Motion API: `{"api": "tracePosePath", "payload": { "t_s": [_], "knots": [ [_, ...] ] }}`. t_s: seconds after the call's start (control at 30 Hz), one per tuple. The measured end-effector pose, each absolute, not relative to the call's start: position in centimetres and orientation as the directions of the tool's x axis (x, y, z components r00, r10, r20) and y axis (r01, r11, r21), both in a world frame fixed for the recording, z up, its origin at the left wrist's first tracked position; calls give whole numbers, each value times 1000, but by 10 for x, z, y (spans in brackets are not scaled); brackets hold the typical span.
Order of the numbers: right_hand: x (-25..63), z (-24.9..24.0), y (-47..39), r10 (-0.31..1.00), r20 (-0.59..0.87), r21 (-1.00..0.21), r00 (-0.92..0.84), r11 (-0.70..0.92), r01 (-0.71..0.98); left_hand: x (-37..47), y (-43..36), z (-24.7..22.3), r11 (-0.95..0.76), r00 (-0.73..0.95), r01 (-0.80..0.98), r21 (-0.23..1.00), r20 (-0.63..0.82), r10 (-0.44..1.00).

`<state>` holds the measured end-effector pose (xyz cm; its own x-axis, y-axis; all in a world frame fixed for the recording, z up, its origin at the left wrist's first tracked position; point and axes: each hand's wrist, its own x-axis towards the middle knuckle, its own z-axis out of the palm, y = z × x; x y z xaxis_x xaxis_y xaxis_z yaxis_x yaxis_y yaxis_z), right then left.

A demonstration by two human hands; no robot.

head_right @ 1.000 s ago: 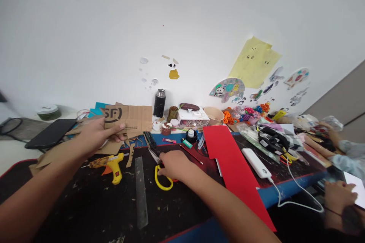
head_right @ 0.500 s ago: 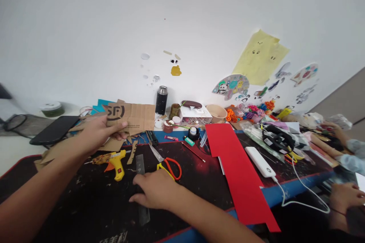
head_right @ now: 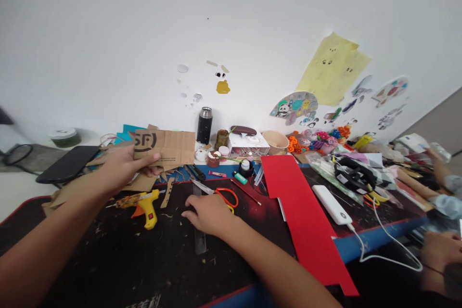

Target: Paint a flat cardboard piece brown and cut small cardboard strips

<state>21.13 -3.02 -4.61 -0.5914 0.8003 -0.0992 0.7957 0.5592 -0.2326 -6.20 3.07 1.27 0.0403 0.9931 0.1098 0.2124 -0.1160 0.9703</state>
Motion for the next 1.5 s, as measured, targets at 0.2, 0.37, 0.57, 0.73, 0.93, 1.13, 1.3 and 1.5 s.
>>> {"api": "tracePosePath", "payload": {
  "t_s": [0.2,0.37,0.57,0.73,0.93,1.13,1.3,1.5],
  "knots": [
    [174,-43,-17,720,-79,-148,-689,675,722,-65,31,12,-116,35,213,970,111,993],
    [155,-41,-5,641,-111,-61,-760,759,649,-70,32,14,-111,25,211,971,108,994],
    [141,-42,4,624,-137,-6,-769,776,631,-76,32,22,-91,14,202,975,90,996],
    [140,-44,4,620,-129,60,-774,784,618,-79,30,29,-89,5,205,975,90,996],
    [150,-37,-4,559,-69,47,-826,829,557,-83,32,29,-89,-17,181,979,94,995],
    [151,-6,31,656,41,6,-754,754,657,-85,35,25,-85,-33,151,985,91,995],
    [141,10,72,834,179,-211,-521,550,808,-83,36,22,-82,-38,112,990,87,995],
    [146,-35,47,857,207,-494,-473,508,705,-89,42,14,-79,-59,45,996,81,995]
  ]
}}
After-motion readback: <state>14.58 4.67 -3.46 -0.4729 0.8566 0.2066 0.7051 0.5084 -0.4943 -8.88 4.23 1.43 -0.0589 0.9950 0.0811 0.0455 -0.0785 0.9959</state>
